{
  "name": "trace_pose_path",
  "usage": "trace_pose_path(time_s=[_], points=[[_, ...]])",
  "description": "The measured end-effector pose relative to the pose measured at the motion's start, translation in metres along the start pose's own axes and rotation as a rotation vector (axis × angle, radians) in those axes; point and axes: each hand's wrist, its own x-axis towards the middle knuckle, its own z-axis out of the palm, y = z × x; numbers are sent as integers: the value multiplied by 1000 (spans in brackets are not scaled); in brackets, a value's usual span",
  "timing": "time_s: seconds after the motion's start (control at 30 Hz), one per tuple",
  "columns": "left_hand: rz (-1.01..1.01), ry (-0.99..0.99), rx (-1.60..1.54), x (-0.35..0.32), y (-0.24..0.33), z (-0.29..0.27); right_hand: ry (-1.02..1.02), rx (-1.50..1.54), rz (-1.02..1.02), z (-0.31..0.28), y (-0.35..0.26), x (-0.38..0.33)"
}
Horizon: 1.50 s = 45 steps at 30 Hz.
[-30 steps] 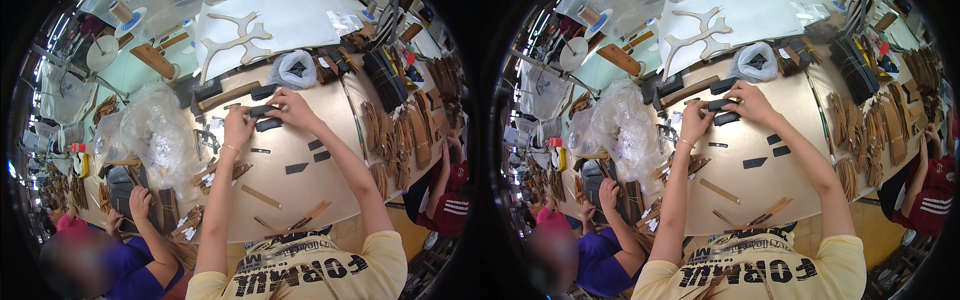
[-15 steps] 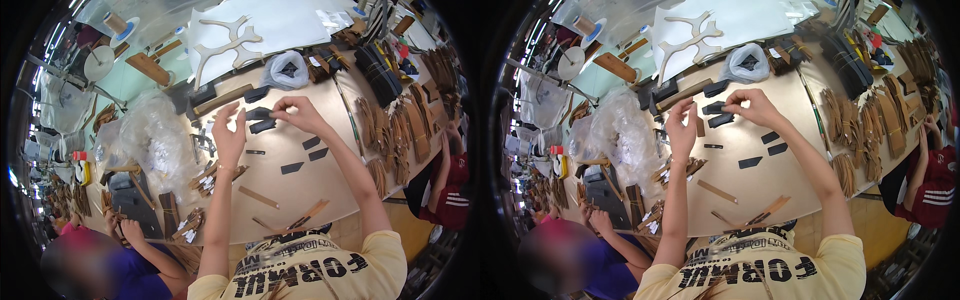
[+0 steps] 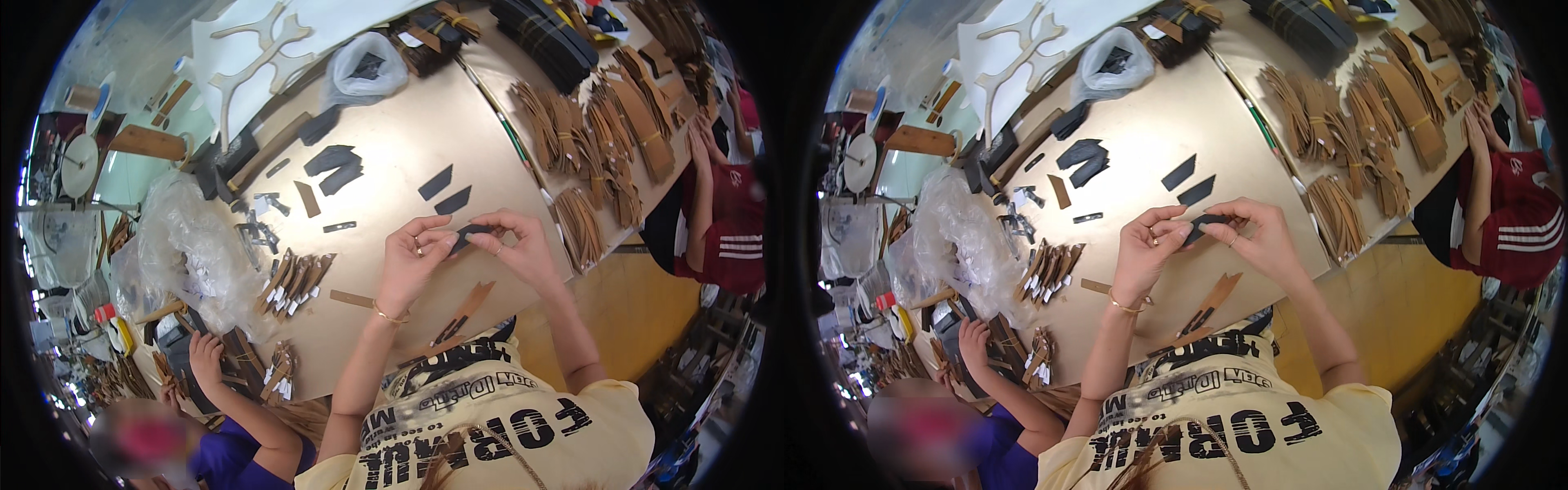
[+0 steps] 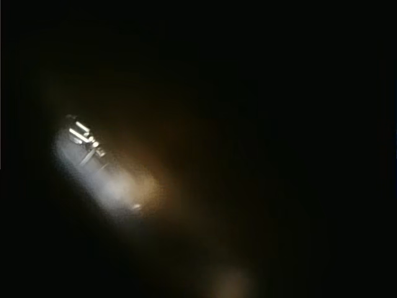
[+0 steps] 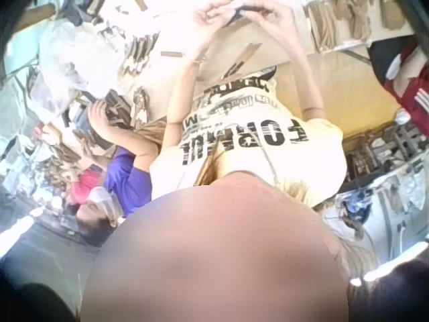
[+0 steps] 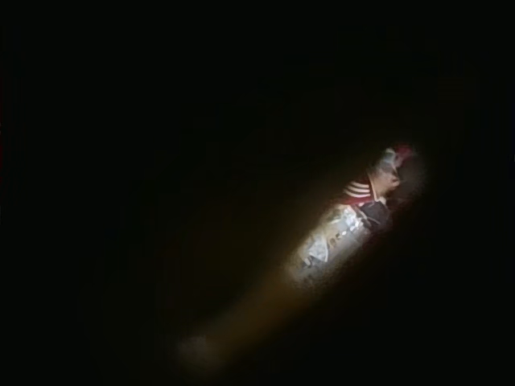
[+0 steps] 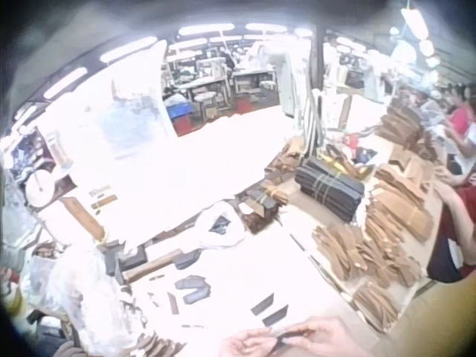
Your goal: The person repeatedly picks small black and tan leather pieces from a table, aligns them, and places them into a growing stack. The person also handles a plastic bag and a rubber band, then bundles the stack and places it on the table.
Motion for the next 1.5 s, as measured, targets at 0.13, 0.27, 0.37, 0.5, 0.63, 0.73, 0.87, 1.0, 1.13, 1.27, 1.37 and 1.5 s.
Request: trace_pose_path(time_s=[0.13, 0.27, 0.37, 0.5, 0.63, 0.73, 0.87, 1.0, 1.13, 1.27, 1.37, 1.5], points=[[-38, 39, 206, 7, -17, 12, 165, 25, 72, 3, 24, -19], [-47, 85, 339, 10, -23, 20, 284, -86, 149, 4, 36, -24], [18, 120, 424, 10, -22, 19, 329, -541, -160, 4, 40, -20], [158, 124, 657, 4, -19, 15, 326, -595, -396, 3, 44, -19], [401, 113, 884, -2, -17, 18, 291, -643, -617, -3, 46, -30], [400, 159, 885, -7, -10, 14, 279, -520, -535, -5, 43, -34], [641, 347, 1041, 8, 24, -34, 236, 160, 204, 4, 30, -27], [712, 557, 1308, 42, 68, -100, 246, -347, 128, 9, 19, -16], [566, 415, 1402, 69, 83, -134, 359, -568, -52, 12, 19, -11], [587, 381, 1411, 83, 77, -144, 351, -597, -87, 4, 24, -11], [639, 440, 1295, 83, 79, -145, 357, -615, -101, -7, 24, -11], [604, 590, 1072, 57, 90, -122, 325, -434, -66, -19, 15, -7]])
